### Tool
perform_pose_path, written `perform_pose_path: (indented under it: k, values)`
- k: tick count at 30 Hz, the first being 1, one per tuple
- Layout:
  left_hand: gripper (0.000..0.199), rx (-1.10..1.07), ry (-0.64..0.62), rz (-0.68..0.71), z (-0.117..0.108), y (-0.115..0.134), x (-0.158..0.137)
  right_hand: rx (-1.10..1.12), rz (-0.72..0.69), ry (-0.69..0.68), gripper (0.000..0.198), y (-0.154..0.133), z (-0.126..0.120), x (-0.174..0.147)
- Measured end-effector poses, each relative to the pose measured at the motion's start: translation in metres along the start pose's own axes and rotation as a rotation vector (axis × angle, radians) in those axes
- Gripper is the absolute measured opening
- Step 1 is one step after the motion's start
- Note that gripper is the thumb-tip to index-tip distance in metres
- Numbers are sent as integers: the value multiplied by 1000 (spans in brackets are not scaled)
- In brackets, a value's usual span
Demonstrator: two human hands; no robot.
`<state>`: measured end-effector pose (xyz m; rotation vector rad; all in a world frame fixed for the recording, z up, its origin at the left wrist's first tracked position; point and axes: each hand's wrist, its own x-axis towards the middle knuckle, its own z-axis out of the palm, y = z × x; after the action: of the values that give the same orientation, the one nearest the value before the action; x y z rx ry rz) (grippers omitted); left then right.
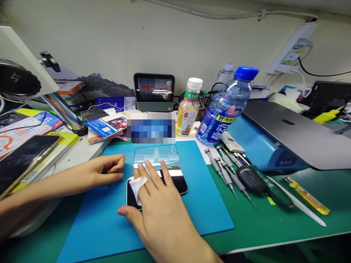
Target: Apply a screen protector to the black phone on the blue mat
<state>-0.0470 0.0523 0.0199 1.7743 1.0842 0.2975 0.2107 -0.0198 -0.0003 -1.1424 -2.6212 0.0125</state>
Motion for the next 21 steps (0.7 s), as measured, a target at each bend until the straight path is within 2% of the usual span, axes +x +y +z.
perform_pose_path:
  k: [5,7,10,13,16,18,21]
  values:
    - [38,127,66,3,15,15,-8,-204,-154,85,74,9,-8,-31]
    - [53,282,107,69,26,18,-11,-261,-194,87,78,12,-10,-38]
    - [90,527,162,253,43,17,-12,-235,-159,57,74,14,-8,-32]
    - [98,670,229,360,56,12,-12,-141,-46,28,69,13,-4,-15]
    - [98,673,246,379,63,10,-12,-109,1,30,64,12,-2,-8]
    - [99,633,253,366,64,12,-12,-157,-44,40,66,12,-4,-14]
    - [99,565,266,306,64,15,-14,-258,-171,58,81,12,-10,-33]
